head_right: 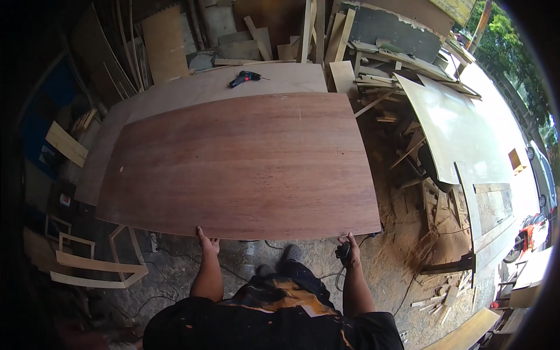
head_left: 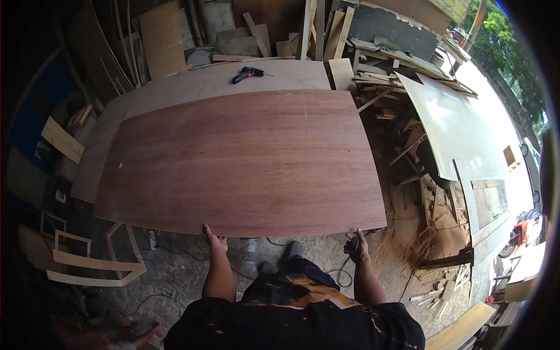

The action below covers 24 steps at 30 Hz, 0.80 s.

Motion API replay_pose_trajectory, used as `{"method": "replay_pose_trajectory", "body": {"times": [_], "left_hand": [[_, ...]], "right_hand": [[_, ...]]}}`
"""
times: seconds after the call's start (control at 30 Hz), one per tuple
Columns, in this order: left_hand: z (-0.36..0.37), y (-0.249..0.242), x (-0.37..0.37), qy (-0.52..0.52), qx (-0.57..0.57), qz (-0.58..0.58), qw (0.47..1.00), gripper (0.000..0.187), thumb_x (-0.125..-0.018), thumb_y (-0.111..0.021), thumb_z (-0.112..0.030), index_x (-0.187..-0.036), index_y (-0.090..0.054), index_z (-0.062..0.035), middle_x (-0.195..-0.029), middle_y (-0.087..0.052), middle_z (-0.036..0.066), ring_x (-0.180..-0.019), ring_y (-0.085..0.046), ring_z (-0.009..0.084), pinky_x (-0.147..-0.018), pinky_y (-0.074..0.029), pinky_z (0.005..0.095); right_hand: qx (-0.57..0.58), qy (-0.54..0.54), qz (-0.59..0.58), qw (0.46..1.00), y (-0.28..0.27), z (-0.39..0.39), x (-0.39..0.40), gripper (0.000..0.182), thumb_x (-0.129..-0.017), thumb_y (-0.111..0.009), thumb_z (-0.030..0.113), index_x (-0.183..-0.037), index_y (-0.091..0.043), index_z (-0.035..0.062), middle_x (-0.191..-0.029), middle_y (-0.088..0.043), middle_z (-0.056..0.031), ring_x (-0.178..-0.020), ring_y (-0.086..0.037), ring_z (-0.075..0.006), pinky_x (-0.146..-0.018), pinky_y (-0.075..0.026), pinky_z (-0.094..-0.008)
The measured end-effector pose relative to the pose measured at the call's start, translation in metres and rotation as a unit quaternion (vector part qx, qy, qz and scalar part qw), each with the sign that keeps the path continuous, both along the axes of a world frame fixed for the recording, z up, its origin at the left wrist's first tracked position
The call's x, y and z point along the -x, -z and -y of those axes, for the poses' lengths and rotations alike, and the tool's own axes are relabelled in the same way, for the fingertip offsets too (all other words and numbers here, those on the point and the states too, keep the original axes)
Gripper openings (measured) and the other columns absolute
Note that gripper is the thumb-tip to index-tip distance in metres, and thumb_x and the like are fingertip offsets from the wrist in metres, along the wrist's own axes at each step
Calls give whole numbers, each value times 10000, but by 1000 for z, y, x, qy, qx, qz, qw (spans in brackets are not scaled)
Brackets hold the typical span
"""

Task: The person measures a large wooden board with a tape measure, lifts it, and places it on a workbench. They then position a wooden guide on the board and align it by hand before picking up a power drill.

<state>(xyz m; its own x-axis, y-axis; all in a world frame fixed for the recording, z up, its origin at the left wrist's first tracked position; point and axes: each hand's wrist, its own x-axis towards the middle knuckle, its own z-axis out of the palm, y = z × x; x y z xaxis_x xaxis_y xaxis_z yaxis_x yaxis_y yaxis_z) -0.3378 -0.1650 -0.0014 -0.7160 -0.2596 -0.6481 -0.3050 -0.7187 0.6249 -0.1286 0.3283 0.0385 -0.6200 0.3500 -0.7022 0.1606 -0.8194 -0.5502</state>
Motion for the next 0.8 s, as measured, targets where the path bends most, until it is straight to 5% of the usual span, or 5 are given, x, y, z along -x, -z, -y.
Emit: {"method": "replay_pose_trajectory", "body": {"times": [0.3, 0.8], "left_hand": [[6, 30, 18, -17, 53, -2, 998, 822, -798, -567, -629, -1441, -246, -231, -1455, -316, 61, -1305, -332, 302, -1055, -283, 497], [41, 8, -47, -21, 44, 15, 999, 740, -819, -595, -567, -1418, -277, -270, -1448, -333, 39, -1308, -332, 291, -1054, -241, 542]], "right_hand": [[16, -40, -38, 998, 10, -5, 27, 252, -824, -659, 412, -913, -565, 195, -573, -490, -4, -443, -507, -190, -420, -421, -338], [-39, -32, 19, 999, -30, 35, -66, 285, -823, -661, 370, -918, -595, 110, -621, -519, -43, -481, -541, -207, -439, -435, -339]]}}
